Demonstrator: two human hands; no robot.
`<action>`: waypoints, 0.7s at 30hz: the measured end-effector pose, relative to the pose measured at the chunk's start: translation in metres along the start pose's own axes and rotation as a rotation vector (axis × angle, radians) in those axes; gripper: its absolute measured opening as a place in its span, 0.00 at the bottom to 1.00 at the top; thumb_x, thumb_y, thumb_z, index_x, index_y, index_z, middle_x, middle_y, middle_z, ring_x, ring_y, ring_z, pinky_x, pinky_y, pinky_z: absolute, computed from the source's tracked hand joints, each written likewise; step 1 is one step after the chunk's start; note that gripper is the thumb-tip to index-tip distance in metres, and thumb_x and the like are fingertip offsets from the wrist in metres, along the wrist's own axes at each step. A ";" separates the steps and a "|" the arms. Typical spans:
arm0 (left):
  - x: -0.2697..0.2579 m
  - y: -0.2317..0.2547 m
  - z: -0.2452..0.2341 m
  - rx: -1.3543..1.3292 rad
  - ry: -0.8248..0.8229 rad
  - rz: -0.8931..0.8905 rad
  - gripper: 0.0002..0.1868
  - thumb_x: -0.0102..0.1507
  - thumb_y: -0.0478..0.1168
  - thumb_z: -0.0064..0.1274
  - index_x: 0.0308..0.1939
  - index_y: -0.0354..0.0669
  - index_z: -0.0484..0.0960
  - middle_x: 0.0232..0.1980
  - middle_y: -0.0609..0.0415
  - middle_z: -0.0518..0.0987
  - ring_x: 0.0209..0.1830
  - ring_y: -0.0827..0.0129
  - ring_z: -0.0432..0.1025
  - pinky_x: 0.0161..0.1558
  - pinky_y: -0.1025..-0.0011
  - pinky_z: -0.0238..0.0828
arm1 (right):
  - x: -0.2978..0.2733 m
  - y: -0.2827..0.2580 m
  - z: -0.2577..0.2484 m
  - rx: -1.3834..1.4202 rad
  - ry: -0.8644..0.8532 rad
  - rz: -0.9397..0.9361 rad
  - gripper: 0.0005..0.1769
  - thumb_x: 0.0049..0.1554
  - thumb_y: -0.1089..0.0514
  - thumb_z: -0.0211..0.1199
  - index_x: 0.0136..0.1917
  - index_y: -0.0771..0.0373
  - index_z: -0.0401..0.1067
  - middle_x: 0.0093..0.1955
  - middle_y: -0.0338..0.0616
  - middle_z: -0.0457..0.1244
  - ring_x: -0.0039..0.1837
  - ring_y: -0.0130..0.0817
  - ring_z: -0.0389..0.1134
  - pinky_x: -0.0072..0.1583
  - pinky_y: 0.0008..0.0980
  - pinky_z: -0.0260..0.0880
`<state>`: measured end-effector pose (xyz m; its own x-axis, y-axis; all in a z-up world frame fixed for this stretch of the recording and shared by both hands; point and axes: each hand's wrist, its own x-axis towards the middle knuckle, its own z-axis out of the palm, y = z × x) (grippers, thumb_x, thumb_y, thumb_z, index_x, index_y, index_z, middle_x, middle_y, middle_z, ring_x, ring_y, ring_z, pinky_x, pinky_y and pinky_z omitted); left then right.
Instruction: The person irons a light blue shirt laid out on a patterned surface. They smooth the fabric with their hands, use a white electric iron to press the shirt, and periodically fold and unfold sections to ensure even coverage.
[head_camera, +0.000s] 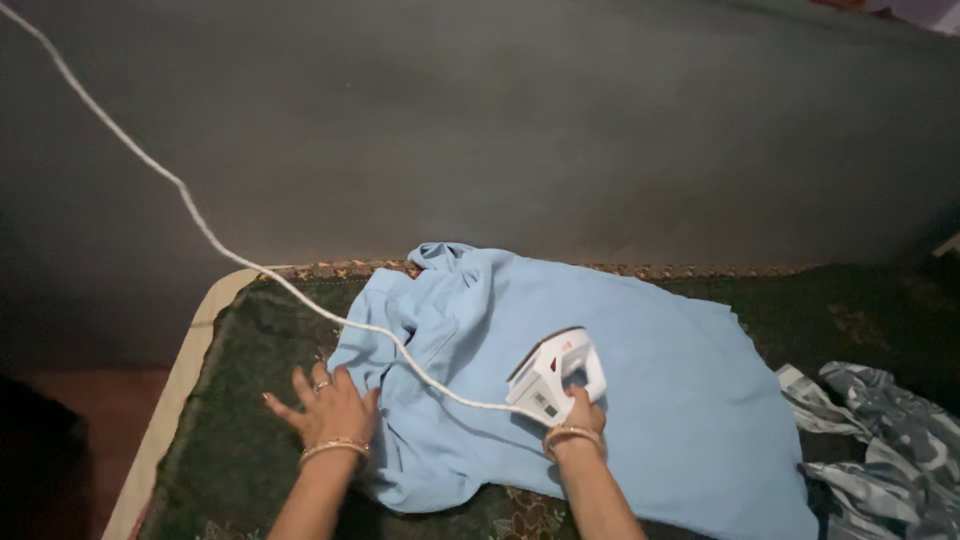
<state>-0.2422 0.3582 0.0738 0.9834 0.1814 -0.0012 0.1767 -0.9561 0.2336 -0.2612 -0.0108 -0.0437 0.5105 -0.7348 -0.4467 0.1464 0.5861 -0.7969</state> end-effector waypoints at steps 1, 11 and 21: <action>0.000 0.000 0.004 0.023 -0.024 0.007 0.37 0.59 0.65 0.55 0.65 0.49 0.71 0.78 0.49 0.57 0.82 0.45 0.39 0.68 0.24 0.20 | 0.003 0.006 -0.008 -0.007 0.022 0.024 0.15 0.51 0.55 0.64 0.47 0.66 0.67 0.43 0.52 0.65 0.41 0.49 0.70 0.42 0.51 0.73; 0.012 -0.007 0.035 0.142 -0.130 -0.035 0.55 0.60 0.76 0.48 0.73 0.33 0.61 0.83 0.40 0.40 0.83 0.46 0.25 0.66 0.27 0.11 | 0.031 0.018 -0.040 -0.927 0.143 -0.353 0.32 0.51 0.51 0.67 0.64 0.68 0.66 0.57 0.59 0.64 0.58 0.58 0.68 0.62 0.48 0.67; 0.002 -0.009 0.016 0.124 -0.110 -0.049 0.30 0.60 0.63 0.58 0.57 0.48 0.82 0.77 0.44 0.60 0.85 0.42 0.35 0.68 0.24 0.18 | -0.081 -0.041 0.008 -1.247 0.147 -0.900 0.36 0.50 0.57 0.68 0.71 0.55 0.65 0.72 0.53 0.55 0.70 0.58 0.58 0.68 0.52 0.59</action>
<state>-0.2415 0.3636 0.0559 0.9708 0.2089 -0.1178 0.2217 -0.9691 0.1084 -0.3019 0.0280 0.0284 0.5484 -0.7470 0.3760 -0.4653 -0.6461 -0.6050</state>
